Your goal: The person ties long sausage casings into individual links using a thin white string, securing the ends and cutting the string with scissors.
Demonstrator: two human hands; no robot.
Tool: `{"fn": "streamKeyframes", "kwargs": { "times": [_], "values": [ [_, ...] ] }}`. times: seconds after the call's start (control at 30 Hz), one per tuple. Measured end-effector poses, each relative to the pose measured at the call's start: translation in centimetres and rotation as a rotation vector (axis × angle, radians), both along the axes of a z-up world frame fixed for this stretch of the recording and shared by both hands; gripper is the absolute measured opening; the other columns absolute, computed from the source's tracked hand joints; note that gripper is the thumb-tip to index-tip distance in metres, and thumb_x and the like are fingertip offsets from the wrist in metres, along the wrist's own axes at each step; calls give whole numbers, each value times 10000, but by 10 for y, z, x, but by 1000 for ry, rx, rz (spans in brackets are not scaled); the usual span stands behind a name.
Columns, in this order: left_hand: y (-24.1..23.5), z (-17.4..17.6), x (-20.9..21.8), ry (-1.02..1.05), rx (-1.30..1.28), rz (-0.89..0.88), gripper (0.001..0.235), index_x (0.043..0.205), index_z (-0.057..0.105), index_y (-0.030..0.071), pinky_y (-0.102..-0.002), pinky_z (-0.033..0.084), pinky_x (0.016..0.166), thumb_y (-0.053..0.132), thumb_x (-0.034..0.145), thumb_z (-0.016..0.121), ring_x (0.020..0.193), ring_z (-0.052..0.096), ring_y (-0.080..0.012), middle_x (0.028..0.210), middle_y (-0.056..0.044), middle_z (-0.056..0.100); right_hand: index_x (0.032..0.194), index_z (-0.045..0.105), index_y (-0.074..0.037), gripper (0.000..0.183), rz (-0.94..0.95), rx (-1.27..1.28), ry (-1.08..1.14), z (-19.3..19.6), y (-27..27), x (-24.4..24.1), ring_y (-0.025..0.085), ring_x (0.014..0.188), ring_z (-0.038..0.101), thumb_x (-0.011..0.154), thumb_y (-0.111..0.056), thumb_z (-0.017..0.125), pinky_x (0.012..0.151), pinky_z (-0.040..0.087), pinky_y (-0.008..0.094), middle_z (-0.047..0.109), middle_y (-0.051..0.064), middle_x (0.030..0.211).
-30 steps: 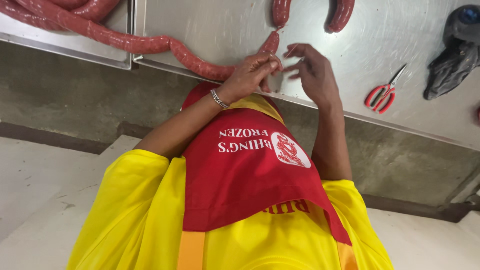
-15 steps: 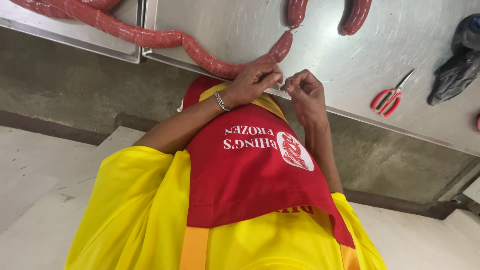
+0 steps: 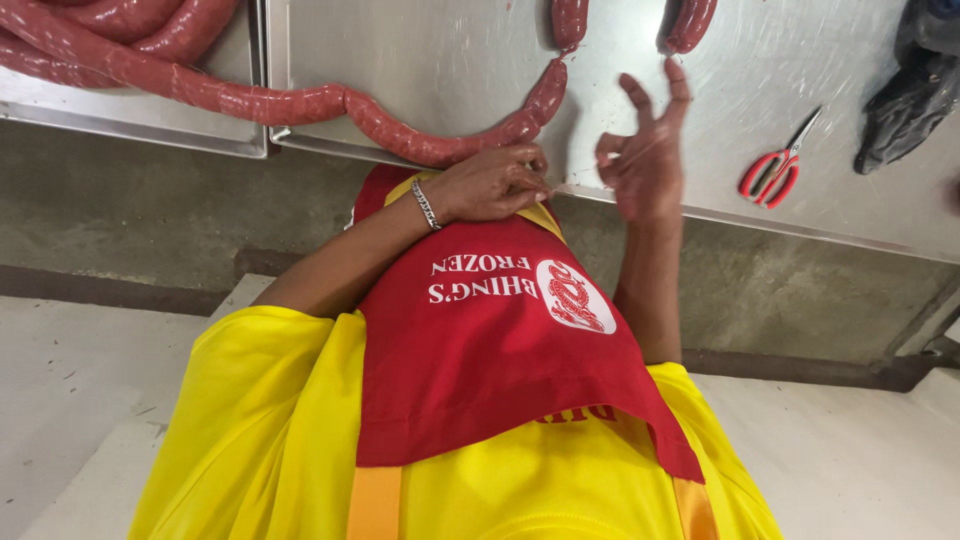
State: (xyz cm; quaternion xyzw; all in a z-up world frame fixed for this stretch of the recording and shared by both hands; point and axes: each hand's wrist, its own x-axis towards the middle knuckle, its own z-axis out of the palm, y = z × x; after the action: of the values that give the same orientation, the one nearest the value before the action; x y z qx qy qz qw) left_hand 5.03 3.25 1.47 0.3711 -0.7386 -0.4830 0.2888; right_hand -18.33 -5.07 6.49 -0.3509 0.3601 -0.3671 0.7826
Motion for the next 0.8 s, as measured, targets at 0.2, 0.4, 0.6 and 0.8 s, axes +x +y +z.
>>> {"fn": "streamKeyframes", "kwargs": {
  "times": [0.2,0.4,0.6,0.8],
  "values": [
    [26,16,74,-358,-230,421,458,1281,723,86,-493,457,1061,435,985,724,1264,545,-335,1404,-133,533,1630,263,-207,855,24,-145,1369,-23,-55,-84,308,785,748,955,-463,720,534,604,338,393,273,1501],
    [50,6,129,-929,-202,289,737,1143,717,92,-541,396,1082,717,753,737,1181,552,-296,1175,-105,637,1203,645,72,1007,625,-805,1931,-120,-174,-86,492,1111,631,677,-747,902,802,552,597,646,289,1200],
    [43,-10,112,-706,-92,382,585,958,638,66,-445,538,659,648,949,693,746,704,-287,781,-90,678,1198,725,-68,614,699,-607,1933,-119,-236,-82,379,975,732,651,-329,827,871,580,491,759,170,1064],
    [9,-13,82,-731,-113,395,545,1021,644,67,-437,534,539,609,965,666,590,687,-295,724,-96,701,1262,679,-55,735,658,-783,2012,-106,-284,-130,396,936,710,597,-278,901,767,566,528,744,191,1015]
  ]
}}
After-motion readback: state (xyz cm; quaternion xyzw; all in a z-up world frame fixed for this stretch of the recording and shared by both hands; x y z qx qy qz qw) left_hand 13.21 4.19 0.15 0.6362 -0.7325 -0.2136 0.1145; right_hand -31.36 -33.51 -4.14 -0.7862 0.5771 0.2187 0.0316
